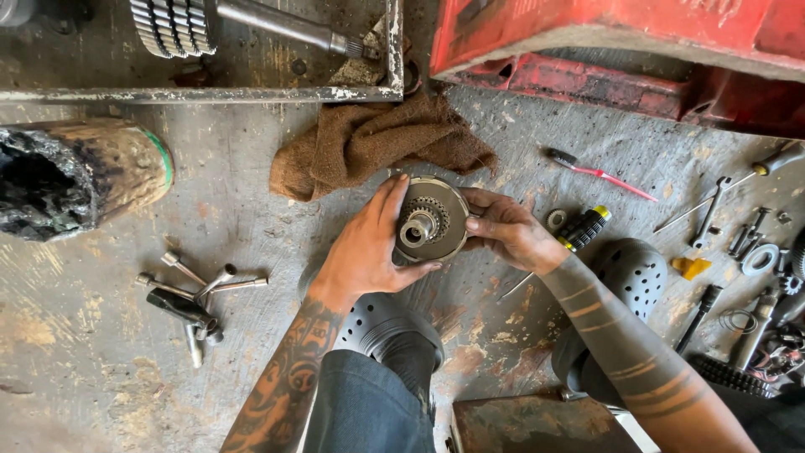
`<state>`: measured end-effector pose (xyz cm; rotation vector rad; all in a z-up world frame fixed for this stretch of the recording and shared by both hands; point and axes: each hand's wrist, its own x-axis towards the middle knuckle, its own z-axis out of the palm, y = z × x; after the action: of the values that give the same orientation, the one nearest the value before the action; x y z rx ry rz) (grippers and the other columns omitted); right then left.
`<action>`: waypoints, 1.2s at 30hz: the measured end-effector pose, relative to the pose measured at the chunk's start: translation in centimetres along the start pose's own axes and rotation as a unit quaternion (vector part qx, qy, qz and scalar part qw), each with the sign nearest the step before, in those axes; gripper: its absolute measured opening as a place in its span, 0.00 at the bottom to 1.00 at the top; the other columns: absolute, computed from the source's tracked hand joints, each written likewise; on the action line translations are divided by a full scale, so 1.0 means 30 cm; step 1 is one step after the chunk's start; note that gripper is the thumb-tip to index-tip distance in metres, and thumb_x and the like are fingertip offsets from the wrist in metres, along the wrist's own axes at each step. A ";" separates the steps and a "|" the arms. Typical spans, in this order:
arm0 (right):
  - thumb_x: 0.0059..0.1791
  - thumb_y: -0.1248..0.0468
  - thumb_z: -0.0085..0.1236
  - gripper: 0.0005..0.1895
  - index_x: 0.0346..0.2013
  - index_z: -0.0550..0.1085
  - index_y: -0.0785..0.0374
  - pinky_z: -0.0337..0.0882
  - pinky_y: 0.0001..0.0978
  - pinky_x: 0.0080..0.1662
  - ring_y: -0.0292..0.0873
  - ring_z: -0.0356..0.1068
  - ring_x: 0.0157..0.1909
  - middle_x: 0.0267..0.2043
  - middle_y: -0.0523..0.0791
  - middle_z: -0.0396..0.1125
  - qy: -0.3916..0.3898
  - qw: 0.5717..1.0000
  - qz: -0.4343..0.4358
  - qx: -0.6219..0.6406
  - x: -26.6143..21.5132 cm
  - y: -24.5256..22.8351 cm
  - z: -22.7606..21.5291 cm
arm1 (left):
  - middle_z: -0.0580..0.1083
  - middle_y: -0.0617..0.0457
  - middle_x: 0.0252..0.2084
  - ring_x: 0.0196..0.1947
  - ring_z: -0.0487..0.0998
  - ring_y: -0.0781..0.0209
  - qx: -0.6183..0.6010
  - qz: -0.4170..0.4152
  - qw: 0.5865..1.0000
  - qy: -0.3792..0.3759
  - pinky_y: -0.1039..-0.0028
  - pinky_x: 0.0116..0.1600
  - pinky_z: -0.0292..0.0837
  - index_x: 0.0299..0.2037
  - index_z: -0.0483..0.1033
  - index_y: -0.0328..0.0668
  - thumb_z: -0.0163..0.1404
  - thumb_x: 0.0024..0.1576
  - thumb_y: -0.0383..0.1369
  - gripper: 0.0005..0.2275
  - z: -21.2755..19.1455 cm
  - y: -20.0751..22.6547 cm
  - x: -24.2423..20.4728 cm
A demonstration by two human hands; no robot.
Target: The person assembles a cylindrical mechanical component by hand, inserting a small metal piece into the center and rotating the assembly to check the fit. The person then lifts the component to inspect it from different angles before placing it back down.
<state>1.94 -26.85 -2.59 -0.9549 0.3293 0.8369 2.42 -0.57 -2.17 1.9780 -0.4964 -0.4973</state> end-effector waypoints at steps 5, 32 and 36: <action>0.48 0.64 0.59 0.31 0.64 0.65 0.72 0.82 0.39 0.41 0.45 0.77 0.45 0.52 0.49 0.72 0.060 0.997 0.014 -0.052 -0.008 -0.046 0.050 | 0.61 0.21 0.62 0.61 0.68 0.20 0.018 -0.010 1.000 0.023 0.40 0.65 0.67 0.71 0.48 0.23 0.69 0.41 0.44 0.53 0.040 -0.004 -0.027; 0.54 0.56 0.52 0.24 0.60 0.72 0.69 0.79 0.37 0.36 0.43 0.73 0.39 0.39 0.53 0.72 0.220 0.932 0.031 -0.287 -0.070 -0.110 0.109 | 0.62 0.21 0.61 0.62 0.67 0.24 0.041 0.032 0.993 0.107 0.44 0.68 0.61 0.70 0.50 0.21 0.68 0.42 0.46 0.52 0.194 0.047 0.012; 0.55 0.57 0.51 0.23 0.60 0.72 0.68 0.79 0.32 0.35 0.40 0.72 0.37 0.37 0.48 0.72 0.235 0.932 0.030 -0.273 -0.090 -0.058 0.061 | 0.59 0.21 0.64 0.65 0.64 0.24 0.056 0.036 0.993 0.097 0.43 0.70 0.58 0.71 0.48 0.23 0.69 0.40 0.45 0.54 0.193 0.083 0.027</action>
<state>1.32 -27.17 1.04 -1.6823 0.5551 0.7612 -0.34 -6.28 -2.46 2.0816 -0.4806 -0.2333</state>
